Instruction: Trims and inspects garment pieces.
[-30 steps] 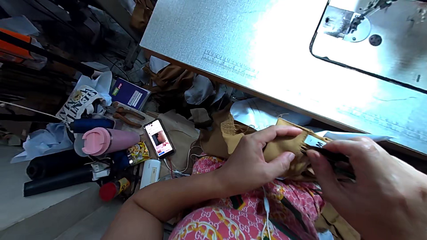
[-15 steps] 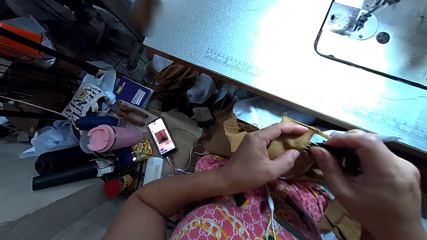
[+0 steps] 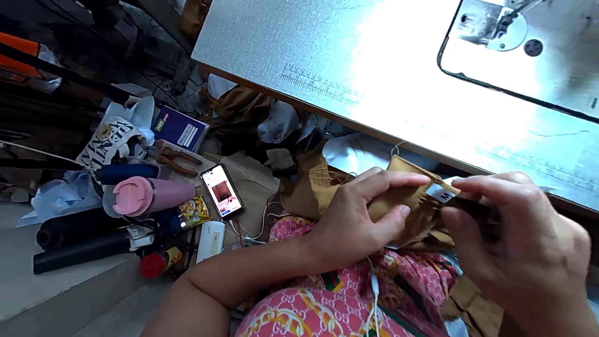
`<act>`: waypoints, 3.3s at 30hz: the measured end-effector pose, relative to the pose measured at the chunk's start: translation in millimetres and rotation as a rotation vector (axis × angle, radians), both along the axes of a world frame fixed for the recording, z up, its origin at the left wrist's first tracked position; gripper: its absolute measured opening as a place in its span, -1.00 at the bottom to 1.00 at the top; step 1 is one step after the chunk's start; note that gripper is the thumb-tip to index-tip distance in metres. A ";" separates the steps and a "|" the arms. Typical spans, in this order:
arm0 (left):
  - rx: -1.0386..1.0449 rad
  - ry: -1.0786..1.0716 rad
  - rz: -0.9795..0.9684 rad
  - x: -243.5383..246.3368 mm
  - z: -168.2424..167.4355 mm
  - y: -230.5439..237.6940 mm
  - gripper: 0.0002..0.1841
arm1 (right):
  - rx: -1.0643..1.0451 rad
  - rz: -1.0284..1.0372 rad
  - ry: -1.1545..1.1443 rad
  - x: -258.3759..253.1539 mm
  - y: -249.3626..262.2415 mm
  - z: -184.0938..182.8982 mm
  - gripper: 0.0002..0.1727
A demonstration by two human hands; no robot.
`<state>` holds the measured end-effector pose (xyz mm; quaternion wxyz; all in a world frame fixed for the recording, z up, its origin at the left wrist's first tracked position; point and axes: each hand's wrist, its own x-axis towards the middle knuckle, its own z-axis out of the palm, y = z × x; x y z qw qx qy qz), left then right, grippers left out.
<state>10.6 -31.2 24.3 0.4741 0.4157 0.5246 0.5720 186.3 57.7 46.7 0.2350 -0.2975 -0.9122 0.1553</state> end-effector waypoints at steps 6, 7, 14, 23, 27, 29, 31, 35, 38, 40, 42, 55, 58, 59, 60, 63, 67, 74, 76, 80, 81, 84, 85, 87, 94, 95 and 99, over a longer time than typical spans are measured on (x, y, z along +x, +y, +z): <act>0.008 0.000 -0.005 1.0 0.0 -0.9 -0.64 | 0.145 -0.042 -0.073 -5.1 -3.6 5.1 -0.68; 0.004 -0.003 -0.007 1.1 0.5 -1.1 -0.64 | 0.151 -0.041 -0.074 -5.7 -3.9 5.3 -0.69; -0.015 -0.017 -0.015 1.0 1.2 -1.5 -0.65 | 0.165 -0.029 -0.054 -6.9 -4.9 5.0 -0.72; -0.026 -0.056 -0.017 -0.1 1.3 -0.9 -0.65 | 0.158 -0.039 -0.059 -5.4 -6.4 5.1 -0.70; -0.026 -0.063 -0.016 -0.3 1.2 -1.3 -0.65 | 0.164 -0.034 -0.060 -5.4 -6.4 5.4 -0.71; -0.025 -0.056 -0.016 -0.2 1.0 -1.6 -0.65 | 0.173 -0.032 -0.066 -5.2 -6.6 5.5 -0.71; -0.022 -0.056 -0.020 0.2 1.0 -1.7 -0.65 | 0.183 -0.029 -0.069 -5.3 -6.9 5.2 -0.72; -0.033 -0.050 -0.021 -0.4 1.7 -1.7 -0.66 | 0.151 -0.009 -0.019 -5.9 -5.3 1.9 -0.73; -0.027 -0.070 -0.022 -1.5 3.1 -1.2 -0.66 | -0.103 0.006 0.124 -3.2 -0.7 -5.1 -0.72; -0.024 -0.096 -0.032 -2.5 5.7 -0.4 -0.65 | -0.405 -0.001 0.276 -1.8 0.9 -9.4 -0.73; -0.018 -0.132 -0.049 -3.7 8.3 1.3 -0.64 | -0.618 -0.044 0.393 -4.0 0.0 -11.1 -0.74; -0.076 -0.174 -0.040 -2.7 10.1 6.7 -0.69 | -0.357 -0.041 0.352 -1.3 -4.2 -15.7 -0.79; -0.095 -0.176 -0.033 -1.7 5.2 7.6 -0.69 | -0.743 -0.053 0.575 3.8 3.7 -12.4 -0.87; -0.110 -0.184 -0.032 -1.7 3.8 7.9 -0.69 | -0.779 -0.054 0.606 6.1 6.1 -10.4 -0.84; -0.119 -0.189 -0.031 -1.7 3.1 8.1 -0.68 | -0.803 -0.055 0.618 8.5 7.2 -8.5 -0.81; -0.095 -0.176 -0.031 -1.5 3.5 8.5 -0.68 | -0.755 -0.035 0.505 15.7 6.8 -5.2 -0.80; -0.023 -0.139 -0.020 -0.2 1.9 10.3 -0.73 | -0.454 0.033 0.306 18.7 8.3 2.7 -0.69; -0.092 -0.153 -0.043 1.1 7.4 10.1 -0.73 | -0.004 0.070 -0.123 10.7 7.6 16.9 -0.64; -0.091 -0.153 -0.042 1.4 7.2 9.8 -0.74 | 0.058 0.085 -0.171 8.0 7.0 18.1 -0.62; -0.089 -0.159 -0.036 1.7 6.7 9.3 -0.74 | 0.100 0.065 -0.201 8.9 6.7 17.4 -0.61; -0.091 -0.161 -0.035 1.5 6.6 9.0 -0.74 | 0.105 0.062 -0.210 9.1 6.6 17.0 -0.61; -0.095 -0.157 -0.039 0.7 6.7 8.8 -0.73 | 0.093 0.065 -0.218 9.3 6.6 16.6 -0.61; -0.093 -0.154 -0.043 0.4 6.6 8.7 -0.74 | 0.088 0.071 -0.216 9.4 7.2 16.2 -0.61; -0.095 -0.161 -0.044 0.2 6.6 8.5 -0.74 | 0.076 0.079 -0.215 9.7 8.3 15.6 -0.61; -0.095 -0.172 -0.042 0.3 6.0 7.7 -0.74 | 0.060 0.091 -0.215 10.0 8.7 15.4 -0.62; -0.092 -0.173 -0.043 0.3 5.9 7.8 -0.74 | 0.061 0.091 -0.214 9.8 8.8 15.2 -0.62; -0.089 -0.164 -0.053 0.0 6.4 7.8 -0.74 | 0.057 0.100 -0.208 10.7 9.6 13.4 -0.61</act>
